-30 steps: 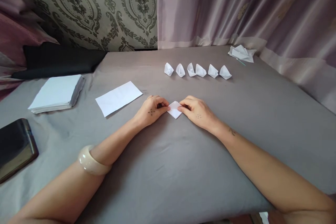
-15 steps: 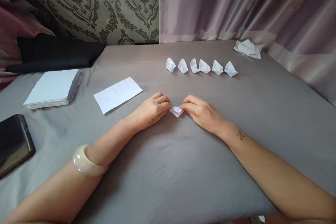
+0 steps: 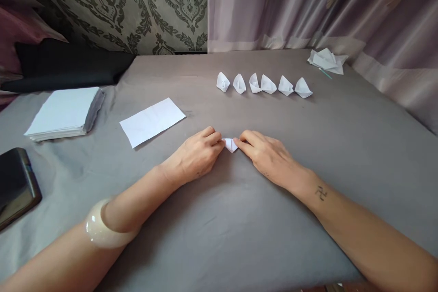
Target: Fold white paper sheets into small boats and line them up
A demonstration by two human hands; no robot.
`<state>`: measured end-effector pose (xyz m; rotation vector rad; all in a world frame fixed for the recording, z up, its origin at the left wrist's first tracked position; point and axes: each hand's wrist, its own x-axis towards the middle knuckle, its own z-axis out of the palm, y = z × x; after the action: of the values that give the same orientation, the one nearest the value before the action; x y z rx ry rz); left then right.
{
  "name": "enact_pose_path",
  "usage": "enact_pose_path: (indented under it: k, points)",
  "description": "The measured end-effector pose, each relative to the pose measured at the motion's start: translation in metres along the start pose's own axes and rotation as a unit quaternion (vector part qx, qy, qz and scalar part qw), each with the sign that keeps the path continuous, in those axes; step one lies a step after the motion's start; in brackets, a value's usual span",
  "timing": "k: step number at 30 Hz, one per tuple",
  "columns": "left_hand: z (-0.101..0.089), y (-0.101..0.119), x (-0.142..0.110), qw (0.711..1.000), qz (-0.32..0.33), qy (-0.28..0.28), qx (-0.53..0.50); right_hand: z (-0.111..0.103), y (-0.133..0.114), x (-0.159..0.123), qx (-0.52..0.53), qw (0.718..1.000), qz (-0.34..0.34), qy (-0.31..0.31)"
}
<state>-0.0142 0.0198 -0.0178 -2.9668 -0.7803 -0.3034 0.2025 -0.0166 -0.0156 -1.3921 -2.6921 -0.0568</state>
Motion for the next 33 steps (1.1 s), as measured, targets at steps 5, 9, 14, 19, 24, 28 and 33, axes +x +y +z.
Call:
enact_pose_path:
  k: [5, 9, 14, 19, 24, 28, 33]
  points:
    - [-0.011, 0.030, -0.002, 0.997, -0.069, -0.034, 0.012, -0.005, -0.005, -0.008, 0.022, 0.999, 0.031, -0.013]
    - [-0.008, 0.054, -0.002, 0.992, -0.114, -0.037, 0.046, -0.006, -0.011, -0.005, 0.031, 0.997, 0.070, -0.022]
    - [-0.001, 0.078, -0.001, 0.985, -0.155, -0.020, 0.076, -0.008, -0.020, -0.001, 0.004, 0.995, 0.077, -0.062]
    - [-0.003, 0.079, -0.003, 0.985, -0.157, 0.019, 0.069, -0.007, -0.020, -0.003, -0.008, 0.995, 0.075, -0.069]
    - [0.000, 0.059, -0.002, 0.987, -0.145, 0.062, 0.024, -0.006, -0.018, -0.001, -0.012, 0.996, 0.062, -0.060]
    - [0.008, 0.057, 0.000, 0.989, -0.125, 0.052, 0.051, -0.007, -0.017, -0.001, -0.009, 0.997, 0.052, -0.056]
    - [0.008, 0.056, -0.002, 0.993, -0.109, 0.031, 0.041, -0.007, -0.013, -0.007, 0.001, 0.998, 0.057, -0.041]
